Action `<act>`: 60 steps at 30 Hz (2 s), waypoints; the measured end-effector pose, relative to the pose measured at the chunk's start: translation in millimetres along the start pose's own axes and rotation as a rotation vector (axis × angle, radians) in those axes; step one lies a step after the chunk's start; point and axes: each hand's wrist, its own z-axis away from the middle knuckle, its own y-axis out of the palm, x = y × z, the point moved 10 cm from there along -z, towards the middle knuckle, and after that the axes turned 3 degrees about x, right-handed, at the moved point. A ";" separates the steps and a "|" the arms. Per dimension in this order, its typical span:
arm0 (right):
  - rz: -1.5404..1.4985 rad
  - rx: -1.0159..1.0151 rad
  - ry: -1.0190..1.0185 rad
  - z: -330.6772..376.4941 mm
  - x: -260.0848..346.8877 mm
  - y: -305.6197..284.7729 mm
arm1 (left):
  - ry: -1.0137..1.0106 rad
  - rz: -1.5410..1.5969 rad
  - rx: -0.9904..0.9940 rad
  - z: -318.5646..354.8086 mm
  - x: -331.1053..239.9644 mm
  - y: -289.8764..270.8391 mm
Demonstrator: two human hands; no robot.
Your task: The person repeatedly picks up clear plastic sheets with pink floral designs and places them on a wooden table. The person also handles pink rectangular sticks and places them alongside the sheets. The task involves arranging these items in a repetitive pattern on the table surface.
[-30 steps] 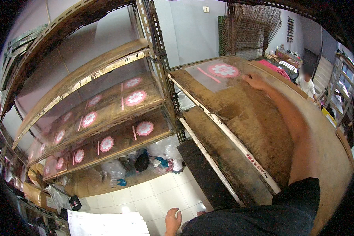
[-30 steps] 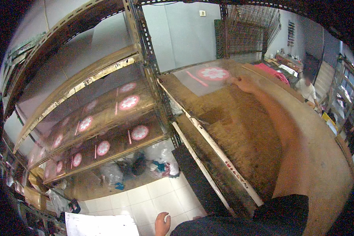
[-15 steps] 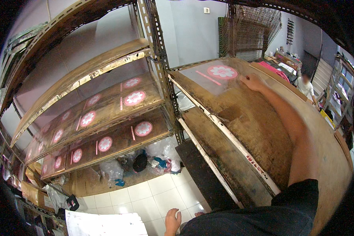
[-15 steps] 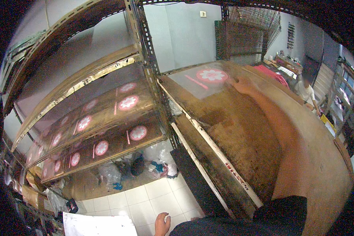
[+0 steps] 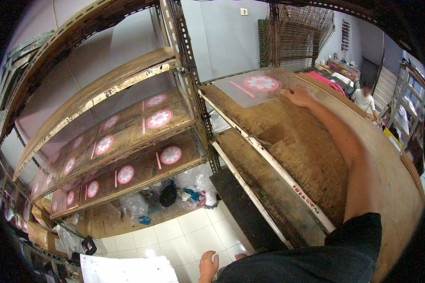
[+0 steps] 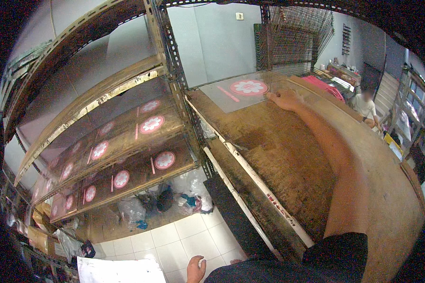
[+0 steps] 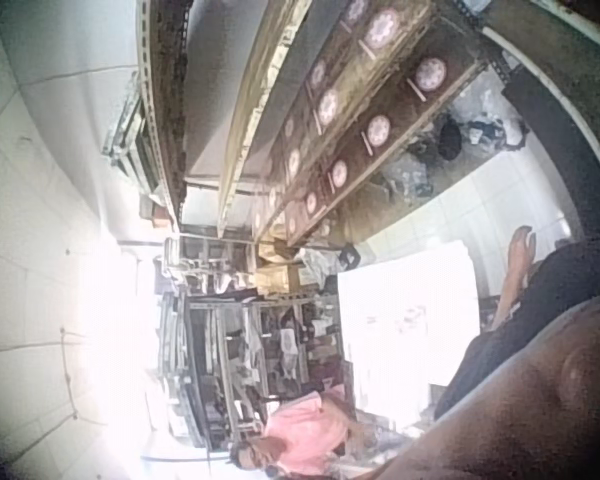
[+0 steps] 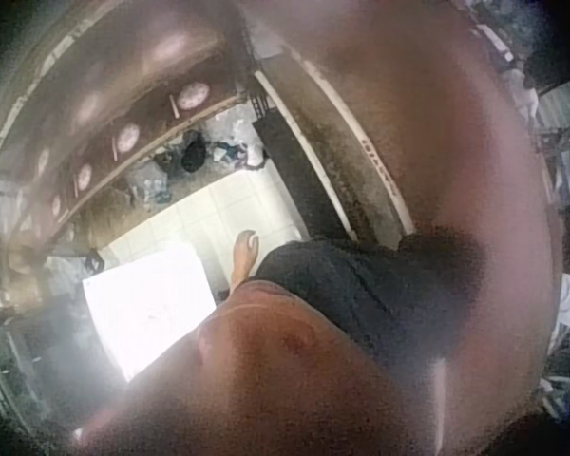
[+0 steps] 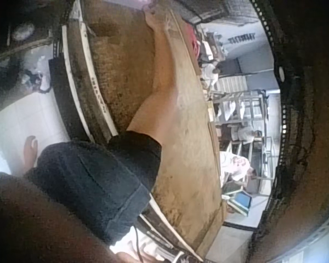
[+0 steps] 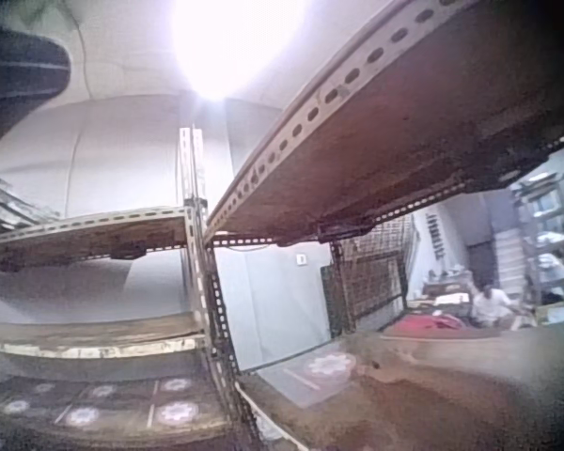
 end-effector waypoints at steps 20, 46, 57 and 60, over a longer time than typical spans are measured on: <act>-0.148 -0.013 -0.380 -31.6 -31.9 24.8 | -0.127 -0.116 -0.224 70.1 17.5 -48.6; -0.307 0.623 -1.889 570.5 566.1 7.2 | -0.648 -1.047 -0.684 374.8 54.9 -316.1; -0.765 1.593 -1.165 637.2 547.7 71.4 | -0.403 -0.889 -0.524 233.8 -99.6 -295.2; -0.782 1.486 -0.994 602.0 536.0 65.9 | -0.170 -0.896 -0.597 196.6 -132.1 -280.0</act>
